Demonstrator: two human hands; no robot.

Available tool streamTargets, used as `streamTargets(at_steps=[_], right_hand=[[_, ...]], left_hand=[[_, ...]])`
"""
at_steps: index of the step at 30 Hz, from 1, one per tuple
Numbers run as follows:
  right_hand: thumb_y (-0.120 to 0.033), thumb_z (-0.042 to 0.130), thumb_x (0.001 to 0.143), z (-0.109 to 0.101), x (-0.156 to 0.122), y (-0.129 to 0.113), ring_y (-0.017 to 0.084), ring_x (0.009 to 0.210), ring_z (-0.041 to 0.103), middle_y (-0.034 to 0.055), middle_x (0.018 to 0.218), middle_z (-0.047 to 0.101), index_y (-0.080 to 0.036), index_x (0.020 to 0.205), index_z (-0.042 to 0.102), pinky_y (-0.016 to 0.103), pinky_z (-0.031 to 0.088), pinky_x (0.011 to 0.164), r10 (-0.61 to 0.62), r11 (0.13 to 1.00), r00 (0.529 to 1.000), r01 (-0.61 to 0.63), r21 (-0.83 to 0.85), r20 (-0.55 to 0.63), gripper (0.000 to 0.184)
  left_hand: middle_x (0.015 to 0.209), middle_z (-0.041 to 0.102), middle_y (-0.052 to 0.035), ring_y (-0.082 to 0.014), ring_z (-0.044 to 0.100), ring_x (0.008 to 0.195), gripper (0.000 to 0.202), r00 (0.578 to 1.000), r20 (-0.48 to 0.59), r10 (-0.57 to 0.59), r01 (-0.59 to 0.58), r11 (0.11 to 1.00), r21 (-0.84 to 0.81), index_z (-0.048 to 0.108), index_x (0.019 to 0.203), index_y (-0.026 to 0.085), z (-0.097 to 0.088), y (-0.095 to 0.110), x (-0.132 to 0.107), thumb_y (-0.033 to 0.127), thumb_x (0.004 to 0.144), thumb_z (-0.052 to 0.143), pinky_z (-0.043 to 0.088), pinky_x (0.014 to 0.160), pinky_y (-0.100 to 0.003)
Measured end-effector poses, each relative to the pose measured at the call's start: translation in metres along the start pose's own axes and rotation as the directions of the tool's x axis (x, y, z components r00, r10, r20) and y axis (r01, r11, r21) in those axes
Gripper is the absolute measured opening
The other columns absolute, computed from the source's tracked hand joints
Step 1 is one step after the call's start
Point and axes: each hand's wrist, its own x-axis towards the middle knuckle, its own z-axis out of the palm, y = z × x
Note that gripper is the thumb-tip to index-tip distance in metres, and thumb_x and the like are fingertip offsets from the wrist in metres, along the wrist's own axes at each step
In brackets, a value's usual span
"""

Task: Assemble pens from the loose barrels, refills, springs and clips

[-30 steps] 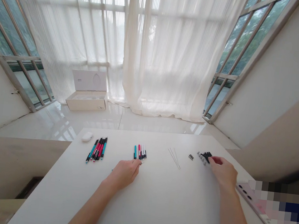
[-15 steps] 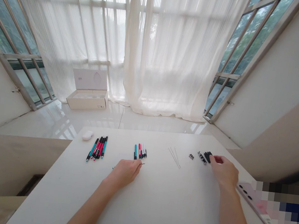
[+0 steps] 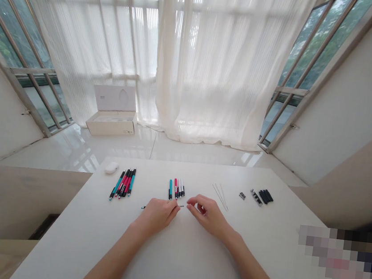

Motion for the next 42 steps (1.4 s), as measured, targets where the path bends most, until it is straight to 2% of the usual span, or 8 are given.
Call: streamTargets(at_steps=[8,14,19,23,31,34,37,42], right_hand=[[-0.038,0.055,0.083,0.014,0.000,0.000,0.013,0.056,0.049,-0.0003,0.067,0.065,-0.022,0.080,0.069,0.026,0.042,0.054,0.058,0.990,0.994,-0.069,0.124,0.091,0.022],[-0.041,0.054,0.083,-0.021,0.003,0.023,0.015,0.062,0.054,0.0028,0.079,0.069,-0.022,0.080,0.069,0.028,0.044,0.060,0.104,0.994,0.993,-0.106,-0.020,-0.057,0.025],[-0.046,0.054,0.079,-0.076,-0.012,0.076,0.019,0.063,0.055,0.0059,0.082,0.070,-0.022,0.083,0.070,0.033,0.043,0.063,0.300,0.830,0.767,-0.503,-0.241,-0.568,0.029],[-0.045,0.056,0.074,-0.097,-0.027,0.102,0.022,0.065,0.060,0.0057,0.083,0.072,-0.025,0.080,0.072,0.030,0.038,0.052,0.496,0.667,0.679,-0.697,-0.264,-0.540,0.027],[-0.041,0.055,0.074,-0.096,-0.027,0.100,0.023,0.074,0.062,0.0051,0.089,0.072,-0.027,0.085,0.072,0.029,0.036,0.052,0.573,0.538,0.633,-0.770,-0.342,-0.521,0.024],[-0.040,0.052,0.078,-0.092,-0.021,0.090,0.022,0.074,0.060,0.0056,0.088,0.071,-0.024,0.087,0.070,0.029,0.038,0.055,0.470,0.616,0.686,-0.705,-0.350,-0.555,0.026],[-0.045,0.051,0.080,-0.074,-0.011,0.068,0.017,0.064,0.056,0.0052,0.081,0.069,-0.020,0.084,0.068,0.029,0.042,0.061,0.326,0.826,0.802,-0.499,-0.262,-0.501,0.030],[-0.048,0.056,0.080,-0.021,0.002,0.015,0.012,0.056,0.047,0.0018,0.073,0.064,-0.020,0.094,0.068,0.025,0.041,0.053,0.204,0.976,0.979,-0.202,0.081,-0.015,0.033]], left_hand=[[0.076,0.067,-0.0043,-0.0183,0.064,0.068,0.031,1.000,0.011,0.029,-0.029,0.999,0.017,0.053,0.082,0.019,0.004,0.004,0.001,0.036,0.099,0.033,0.043,0.060,-0.024],[0.081,0.067,-0.0039,-0.0184,0.064,0.070,0.027,1.000,0.022,0.017,-0.017,1.000,-0.005,0.052,0.087,0.020,0.004,0.001,0.001,0.034,0.099,0.032,0.044,0.061,-0.025],[0.081,0.066,-0.0035,-0.0179,0.064,0.071,0.024,1.000,0.012,0.026,-0.025,0.999,-0.032,0.053,0.097,0.020,0.005,0.001,0.000,0.026,0.098,0.030,0.044,0.062,-0.025],[0.084,0.066,-0.0039,-0.0171,0.064,0.076,0.023,0.999,0.012,0.037,-0.036,0.997,-0.074,0.054,0.101,0.021,0.005,0.001,-0.001,0.024,0.097,0.032,0.047,0.067,-0.024],[0.108,0.064,-0.0073,-0.0199,0.062,0.095,0.033,0.995,-0.019,0.101,-0.102,0.979,-0.177,0.046,0.123,0.020,0.003,-0.001,-0.001,0.015,0.093,0.033,0.049,0.080,-0.029],[0.106,0.065,-0.0082,-0.0208,0.063,0.095,0.032,0.997,-0.034,0.066,-0.072,0.975,-0.213,0.045,0.123,0.019,0.003,0.001,0.000,0.018,0.095,0.030,0.049,0.079,-0.030],[0.090,0.066,-0.0049,-0.0187,0.064,0.079,0.024,1.000,-0.013,0.004,-0.007,0.961,-0.275,0.048,0.111,0.020,0.003,0.004,0.002,0.022,0.097,0.029,0.048,0.068,-0.026],[0.082,0.065,-0.0014,-0.0170,0.063,0.070,0.014,1.000,-0.011,-0.013,0.009,0.947,-0.323,0.047,0.099,0.022,0.004,0.007,0.003,0.025,0.097,0.034,0.043,0.062,-0.023]])
